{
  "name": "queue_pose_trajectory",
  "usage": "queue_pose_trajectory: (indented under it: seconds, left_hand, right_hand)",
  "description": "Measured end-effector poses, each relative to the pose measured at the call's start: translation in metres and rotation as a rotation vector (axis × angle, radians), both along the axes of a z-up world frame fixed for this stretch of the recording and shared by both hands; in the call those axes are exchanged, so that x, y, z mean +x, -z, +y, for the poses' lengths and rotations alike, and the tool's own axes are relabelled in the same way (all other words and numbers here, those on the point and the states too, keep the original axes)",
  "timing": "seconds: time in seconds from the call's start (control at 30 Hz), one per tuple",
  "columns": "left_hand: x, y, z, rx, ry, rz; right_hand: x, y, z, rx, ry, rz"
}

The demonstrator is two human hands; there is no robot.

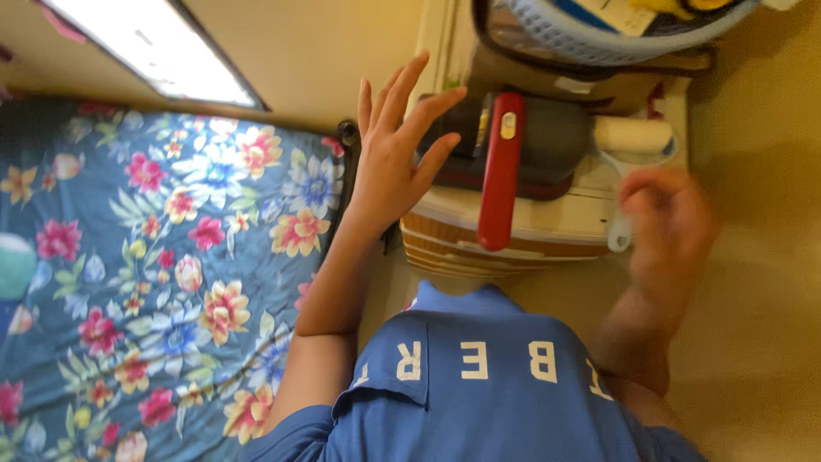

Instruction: The person tidies a bedroom by moving an ironing board, picking up scattered items like toys and a mobile phone into a basket, putting away a bag and backpack, and folding various clothes.

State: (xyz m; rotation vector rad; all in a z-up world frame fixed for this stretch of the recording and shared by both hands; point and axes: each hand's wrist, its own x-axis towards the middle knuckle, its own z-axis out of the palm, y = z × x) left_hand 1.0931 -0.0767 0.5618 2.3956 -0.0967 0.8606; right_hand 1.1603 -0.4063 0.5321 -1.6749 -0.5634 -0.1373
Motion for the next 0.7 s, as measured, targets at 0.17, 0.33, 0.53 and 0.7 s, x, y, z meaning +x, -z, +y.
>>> queue_pose_trajectory:
  seconds: [0.17, 0.33, 0.53, 0.7]
  left_hand:
    - [-0.052, 0.046, -0.007, -0.051, -0.134, 0.056]
    - [-0.107, 0.104, -0.015, -0.114, -0.343, 0.125]
    - [-0.193, 0.165, -0.039, -0.171, -0.684, 0.092]
    - [-0.279, 0.191, -0.066, -0.200, -1.014, 0.171]
  right_hand:
    - [-0.026, -0.025, 0.026, -0.632, -0.521, -0.135]
    - [-0.030, 0.008, 0.076, -0.590, -1.020, -0.361]
    - [-0.062, 0.076, 0.144, -0.559, -1.075, -0.369]
    - [-0.110, 0.113, 0.198, -0.506, -1.183, -0.430]
